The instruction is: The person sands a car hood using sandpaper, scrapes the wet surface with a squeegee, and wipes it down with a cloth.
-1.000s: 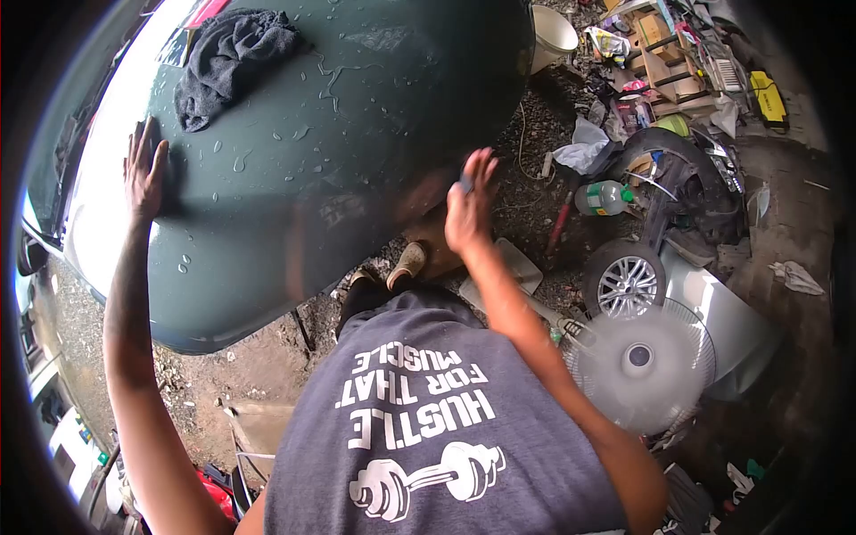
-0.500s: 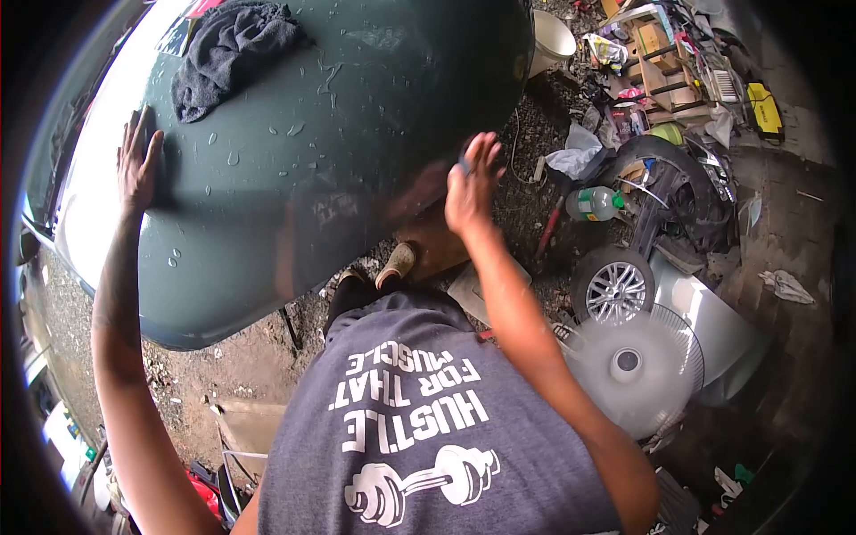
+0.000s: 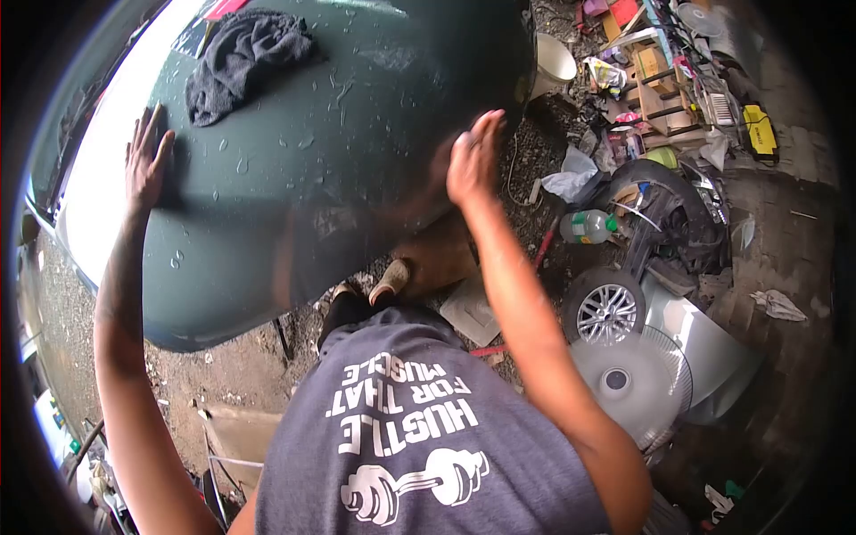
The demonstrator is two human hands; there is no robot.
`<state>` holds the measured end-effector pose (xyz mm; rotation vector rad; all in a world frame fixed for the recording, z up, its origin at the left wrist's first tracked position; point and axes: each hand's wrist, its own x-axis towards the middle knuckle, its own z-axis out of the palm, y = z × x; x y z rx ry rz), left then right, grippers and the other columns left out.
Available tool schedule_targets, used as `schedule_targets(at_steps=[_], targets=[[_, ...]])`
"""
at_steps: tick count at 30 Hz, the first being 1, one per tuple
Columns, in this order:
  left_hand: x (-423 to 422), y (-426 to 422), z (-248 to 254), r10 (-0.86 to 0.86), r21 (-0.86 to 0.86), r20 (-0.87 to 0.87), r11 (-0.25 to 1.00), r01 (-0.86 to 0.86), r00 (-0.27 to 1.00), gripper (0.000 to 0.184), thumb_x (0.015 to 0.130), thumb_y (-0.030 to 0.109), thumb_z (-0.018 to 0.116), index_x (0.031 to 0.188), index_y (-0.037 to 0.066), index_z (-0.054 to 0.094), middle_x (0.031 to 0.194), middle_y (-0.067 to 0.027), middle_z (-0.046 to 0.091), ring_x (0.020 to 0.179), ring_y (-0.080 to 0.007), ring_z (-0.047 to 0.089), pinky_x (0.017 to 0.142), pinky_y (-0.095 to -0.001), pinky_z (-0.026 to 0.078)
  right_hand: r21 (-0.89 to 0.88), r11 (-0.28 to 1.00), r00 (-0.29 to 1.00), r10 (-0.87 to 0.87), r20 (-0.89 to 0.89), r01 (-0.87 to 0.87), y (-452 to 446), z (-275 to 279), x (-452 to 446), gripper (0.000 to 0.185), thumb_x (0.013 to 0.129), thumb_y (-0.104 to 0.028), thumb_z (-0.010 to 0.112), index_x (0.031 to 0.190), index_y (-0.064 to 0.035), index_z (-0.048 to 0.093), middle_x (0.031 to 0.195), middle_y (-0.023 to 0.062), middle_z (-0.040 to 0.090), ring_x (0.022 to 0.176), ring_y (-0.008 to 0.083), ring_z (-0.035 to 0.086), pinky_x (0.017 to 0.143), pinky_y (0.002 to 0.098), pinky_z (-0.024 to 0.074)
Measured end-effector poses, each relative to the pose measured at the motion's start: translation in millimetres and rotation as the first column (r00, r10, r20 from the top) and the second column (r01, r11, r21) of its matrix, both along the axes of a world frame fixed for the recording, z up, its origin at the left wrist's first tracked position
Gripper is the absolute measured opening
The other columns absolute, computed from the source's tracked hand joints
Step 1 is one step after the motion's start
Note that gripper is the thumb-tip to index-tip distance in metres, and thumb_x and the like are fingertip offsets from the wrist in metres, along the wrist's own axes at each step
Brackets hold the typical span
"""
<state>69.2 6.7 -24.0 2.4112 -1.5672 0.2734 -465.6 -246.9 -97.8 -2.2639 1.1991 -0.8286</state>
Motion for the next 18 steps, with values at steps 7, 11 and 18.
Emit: schedule_targets(at_steps=[7, 11, 18], targets=[[-13.2, 4.0, 2.3, 0.013, 0.001, 0.018, 1.0, -0.013, 1.0, 0.075, 0.1, 0.07, 0.035, 0.162, 0.026, 0.032, 0.169, -0.0118, 0.023, 0.157, -0.0322, 0.017, 0.126, -0.0553, 0.008, 0.071, 0.991, 0.986, 0.104, 0.13, -0.113, -32.2, 2.5, -9.5, 0.069, 0.108, -0.037, 0.027, 0.159, 0.0083, 0.016, 0.168, 0.0278, 0.005, 0.157, 0.0424, 0.005, 0.128, 0.0469, 0.0036], [-12.5, 0.6, 4.8, 0.022, -0.011, -0.007, 1.0, -0.022, 1.0, 0.074, 0.101, 0.068, 0.036, 0.162, 0.026, 0.032, 0.169, -0.0124, 0.023, 0.157, -0.0328, 0.017, 0.125, -0.0557, 0.01, 0.146, 0.988, 0.984, 0.015, 0.18, -0.042, -38.3, 8.7, 1.4, 0.07, 0.107, -0.036, 0.026, 0.159, 0.0089, 0.011, 0.168, 0.0274, 0.005, 0.157, 0.0425, 0.004, 0.129, 0.0451, 0.0038], [-11.1, 4.0, 0.2, 0.003, 0.0, 0.014, 1.0, -0.003, 1.0, 0.075, 0.1, 0.068, 0.037, 0.161, 0.026, 0.033, 0.169, -0.0126, 0.023, 0.157, -0.0317, 0.017, 0.125, -0.0566, 0.009, -0.051, 0.968, 0.942, 0.25, 0.222, -0.245, -27.0, -3.7, -8.7, 0.064, 0.107, -0.032, 0.027, 0.159, 0.0049, 0.02, 0.169, 0.0247, 0.011, 0.157, 0.0412, 0.009, 0.128, 0.0475, 0.0062]])
